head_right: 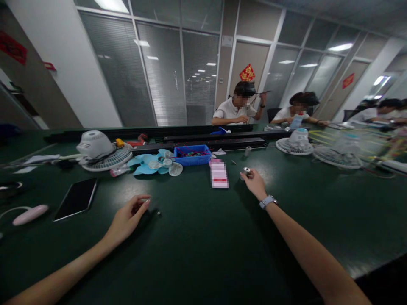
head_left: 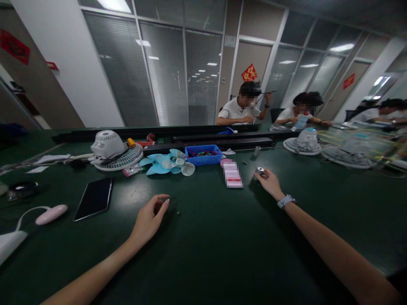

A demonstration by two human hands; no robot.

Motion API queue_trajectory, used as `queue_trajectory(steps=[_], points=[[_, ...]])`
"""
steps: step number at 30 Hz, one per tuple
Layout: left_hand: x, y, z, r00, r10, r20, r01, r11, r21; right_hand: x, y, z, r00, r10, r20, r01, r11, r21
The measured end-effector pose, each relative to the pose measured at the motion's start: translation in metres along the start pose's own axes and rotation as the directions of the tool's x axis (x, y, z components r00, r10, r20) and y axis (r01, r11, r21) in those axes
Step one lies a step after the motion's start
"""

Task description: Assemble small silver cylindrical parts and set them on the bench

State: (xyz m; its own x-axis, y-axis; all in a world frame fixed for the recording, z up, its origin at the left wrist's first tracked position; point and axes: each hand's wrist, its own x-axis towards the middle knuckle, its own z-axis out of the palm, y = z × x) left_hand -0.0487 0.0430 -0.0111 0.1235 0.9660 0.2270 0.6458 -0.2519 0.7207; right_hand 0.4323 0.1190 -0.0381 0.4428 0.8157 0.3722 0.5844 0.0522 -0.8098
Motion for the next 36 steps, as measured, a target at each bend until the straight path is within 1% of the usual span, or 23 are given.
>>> queue_trajectory(steps=[2, 4, 5, 7, 8, 9, 10, 11, 12, 14, 15, 17, 19, 21, 23, 24, 26, 28, 29, 31, 32, 34, 36], points=[[-0.001, 0.0, 0.0, 1.0, -0.001, -0.021, 0.0, 1.0, -0.011, 0.001, -0.01, -0.004, 1.0, -0.001, -0.009, 0.001, 0.999, -0.04], [-0.001, 0.002, 0.0, 0.998, -0.018, -0.062, 0.016, 0.999, -0.037, -0.004, -0.036, -0.009, 0.991, -0.079, -0.112, 0.063, 0.988, -0.138], [-0.001, 0.003, 0.0, 0.996, -0.03, -0.081, 0.026, 0.998, -0.053, -0.009, -0.056, -0.01, 0.97, -0.167, -0.175, 0.132, 0.972, -0.196], [-0.001, 0.005, 0.001, 0.992, -0.053, -0.114, 0.045, 0.996, -0.077, -0.031, -0.103, -0.006, 0.887, -0.404, -0.223, 0.335, 0.896, -0.292], [-0.001, 0.005, 0.001, 0.99, -0.06, -0.124, 0.05, 0.995, -0.083, -0.047, -0.127, 0.0, 0.853, -0.504, -0.137, 0.457, 0.847, -0.272], [-0.001, 0.006, 0.001, 0.989, -0.064, -0.131, 0.053, 0.995, -0.084, -0.066, -0.149, 0.01, 0.817, -0.577, 0.011, 0.565, 0.797, -0.214], [-0.001, 0.006, 0.001, 0.988, -0.067, -0.137, 0.056, 0.995, -0.085, -0.086, -0.167, 0.022, 0.762, -0.617, 0.198, 0.642, 0.758, -0.112], [-0.001, 0.005, 0.001, 0.987, -0.072, -0.144, 0.059, 0.994, -0.088, -0.105, -0.182, 0.037, 0.682, -0.615, 0.396, 0.667, 0.745, 0.009], [-0.001, 0.005, 0.002, 0.986, -0.077, -0.149, 0.063, 0.994, -0.093, -0.122, -0.191, 0.052, 0.591, -0.569, 0.571, 0.636, 0.765, 0.103], [-0.002, 0.004, 0.002, 0.984, -0.082, -0.155, 0.066, 0.992, -0.105, -0.145, -0.199, 0.084, 0.472, -0.483, 0.737, 0.555, 0.813, 0.177], [-0.002, 0.003, 0.003, 0.985, -0.079, -0.155, 0.063, 0.992, -0.108, -0.152, -0.198, 0.098, 0.452, -0.452, 0.769, 0.531, 0.829, 0.174], [-0.002, 0.002, 0.003, 0.986, -0.063, -0.153, 0.047, 0.993, -0.106, -0.157, -0.194, 0.12, 0.471, -0.427, 0.772, 0.53, 0.837, 0.139], [-0.002, 0.002, 0.003, 0.989, -0.047, -0.144, 0.032, 0.994, -0.106, -0.159, -0.189, 0.132, 0.505, -0.424, 0.752, 0.54, 0.835, 0.108], [-0.001, 0.001, 0.004, 0.991, -0.036, -0.132, 0.022, 0.994, -0.104, -0.158, -0.188, 0.135, 0.519, -0.438, 0.734, 0.54, 0.834, 0.115], [-0.001, 0.0, 0.004, 0.992, -0.038, -0.122, 0.026, 0.995, -0.1, -0.154, -0.188, 0.128, 0.53, -0.468, 0.707, 0.534, 0.832, 0.151], [-0.001, 0.0, 0.004, 0.992, -0.042, -0.12, 0.03, 0.995, -0.1, -0.148, -0.186, 0.121, 0.555, -0.487, 0.675, 0.532, 0.831, 0.162], [-0.001, -0.001, 0.005, 0.992, -0.05, -0.118, 0.038, 0.994, -0.103, -0.126, -0.175, 0.1, 0.663, -0.526, 0.533, 0.546, 0.827, 0.136], [0.0, -0.001, 0.005, 0.993, -0.049, -0.111, 0.037, 0.994, -0.104, -0.092, -0.152, 0.07, 0.789, -0.552, 0.271, 0.567, 0.823, 0.025], [0.0, -0.002, 0.005, 0.993, -0.046, -0.107, 0.035, 0.994, -0.1, -0.073, -0.136, 0.054, 0.819, -0.561, 0.119, 0.57, 0.819, -0.068], [0.001, -0.002, 0.005, 0.994, -0.047, -0.103, 0.037, 0.995, -0.09, -0.036, -0.098, 0.022, 0.827, -0.549, -0.124, 0.505, 0.821, -0.267], [0.001, -0.002, 0.006, 0.994, -0.05, -0.101, 0.041, 0.995, -0.088, -0.02, -0.079, 0.008, 0.82, -0.543, -0.181, 0.462, 0.815, -0.35], [0.001, -0.003, 0.006, 0.994, -0.06, -0.097, 0.051, 0.995, -0.089, 0.002, -0.044, -0.013, 0.826, -0.526, -0.203, 0.4, 0.801, -0.446], [0.002, -0.004, 0.006, 0.993, -0.068, -0.093, 0.059, 0.994, -0.094, 0.01, -0.02, -0.023, 0.852, -0.49, -0.182, 0.364, 0.806, -0.468]])
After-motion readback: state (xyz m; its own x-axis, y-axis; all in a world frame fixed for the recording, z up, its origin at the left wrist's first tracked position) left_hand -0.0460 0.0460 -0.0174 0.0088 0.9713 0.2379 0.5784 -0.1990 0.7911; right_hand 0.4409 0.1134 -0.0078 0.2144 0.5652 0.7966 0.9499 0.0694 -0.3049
